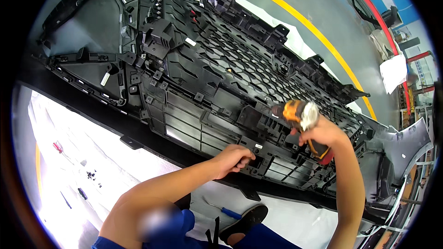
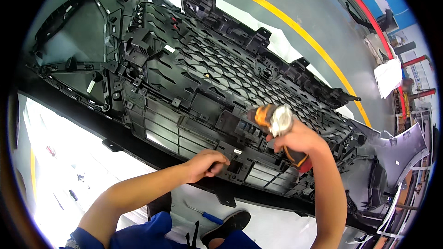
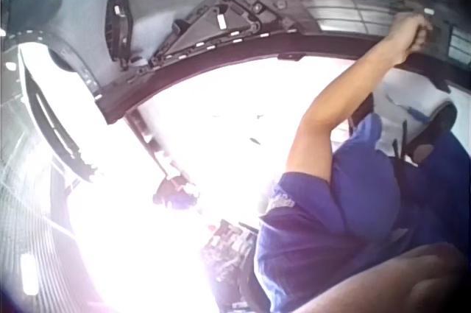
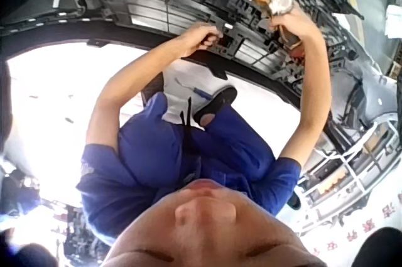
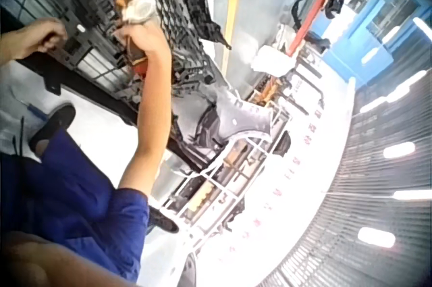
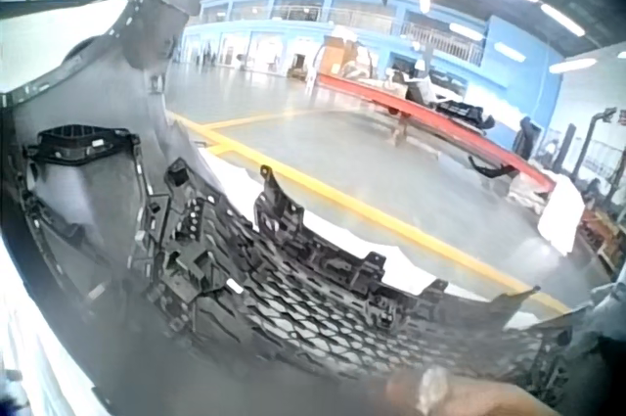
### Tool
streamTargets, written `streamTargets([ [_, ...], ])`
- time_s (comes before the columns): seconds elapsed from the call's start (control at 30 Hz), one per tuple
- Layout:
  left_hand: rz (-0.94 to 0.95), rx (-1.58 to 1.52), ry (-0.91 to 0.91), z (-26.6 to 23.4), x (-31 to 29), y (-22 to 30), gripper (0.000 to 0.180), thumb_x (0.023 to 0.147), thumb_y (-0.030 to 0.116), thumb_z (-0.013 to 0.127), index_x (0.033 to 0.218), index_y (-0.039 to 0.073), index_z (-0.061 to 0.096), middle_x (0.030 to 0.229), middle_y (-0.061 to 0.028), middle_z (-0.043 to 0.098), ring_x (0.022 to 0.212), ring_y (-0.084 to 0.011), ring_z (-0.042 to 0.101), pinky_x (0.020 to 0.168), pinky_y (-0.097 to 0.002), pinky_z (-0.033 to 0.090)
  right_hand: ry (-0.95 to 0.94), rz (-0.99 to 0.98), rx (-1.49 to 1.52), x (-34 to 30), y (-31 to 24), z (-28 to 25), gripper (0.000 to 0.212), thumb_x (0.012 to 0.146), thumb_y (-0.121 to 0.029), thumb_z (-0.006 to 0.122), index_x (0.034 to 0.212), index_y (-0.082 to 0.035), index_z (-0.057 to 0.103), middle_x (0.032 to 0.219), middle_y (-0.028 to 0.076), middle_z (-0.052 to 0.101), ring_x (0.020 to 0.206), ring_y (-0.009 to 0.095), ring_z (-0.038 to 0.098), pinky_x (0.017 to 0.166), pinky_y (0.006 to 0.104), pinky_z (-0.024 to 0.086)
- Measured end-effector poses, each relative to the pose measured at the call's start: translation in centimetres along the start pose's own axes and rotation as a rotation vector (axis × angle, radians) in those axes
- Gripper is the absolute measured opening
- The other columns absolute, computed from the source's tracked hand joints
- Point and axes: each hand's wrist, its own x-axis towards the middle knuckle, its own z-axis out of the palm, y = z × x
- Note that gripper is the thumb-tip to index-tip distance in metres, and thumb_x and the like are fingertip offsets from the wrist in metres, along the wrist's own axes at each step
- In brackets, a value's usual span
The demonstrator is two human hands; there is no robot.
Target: The person uses a cordless drill to fasten screws into a large black car grille laid on a white protective sheet. They repeatedly pick up screws from the sheet and drive them into the grille's mounting points.
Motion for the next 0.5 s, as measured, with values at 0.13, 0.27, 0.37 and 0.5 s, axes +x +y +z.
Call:
streamTargets([
  [0.13, 0.766, 0.436, 0.142, 1.3, -2.4, 3.1, 0.024, 0.091, 0.018, 0.069, 0.102, -0.003, 0.071, 0.071, 0.001, 0.057, 0.063, -0.0061, 0.052, 0.051, -0.0254, 0.041, -0.169, -0.126, 0.046, -3.8, 3.7, 1.0, 0.058, 0.07, 0.005, 0.079, 0.125, -0.001, 0.061, 0.109, 0.009, 0.073, 0.09, 0.018, 0.068, 0.083, 0.0336, 0.056],
  [0.27, 1.289, 1.071, 0.079, 4.4, -7.4, 6.5, 0.041, 0.076, 0.026, 0.085, 0.105, -0.001, 0.071, 0.077, -0.0082, 0.067, 0.066, -0.0208, 0.065, 0.059, -0.033, 0.052, -0.282, -0.227, -0.132, -8.4, 4.5, 4.2, 0.037, 0.08, -0.009, 0.08, 0.114, -0.005, 0.067, 0.099, 0.005, 0.074, 0.085, 0.019, 0.071, 0.075, 0.0345, 0.058],
  [0.37, 1.368, 1.423, -0.095, 8.0, -9.6, 7.6, 0.057, 0.067, 0.035, 0.088, 0.108, 0.002, 0.068, 0.078, -0.0056, 0.059, 0.07, -0.0232, 0.062, 0.056, -0.0339, 0.051, -0.243, -0.668, -0.384, -10.9, 7.6, 5.1, 0.032, 0.077, -0.017, 0.082, 0.104, -0.006, 0.071, 0.101, 0.01, 0.072, 0.083, 0.027, 0.069, 0.074, 0.0362, 0.054],
  [0.5, 1.161, 1.573, -0.121, 9.4, -10.2, 4.9, 0.055, 0.067, 0.034, 0.086, 0.107, 0.002, 0.067, 0.085, -0.0051, 0.052, 0.077, -0.0225, 0.059, 0.055, -0.0335, 0.051, -0.347, -0.62, -0.106, -11.2, 7.3, 6.8, 0.042, 0.073, -0.019, 0.079, 0.109, 0.0, 0.068, 0.102, 0.015, 0.071, 0.083, 0.03, 0.067, 0.076, 0.0375, 0.053],
])
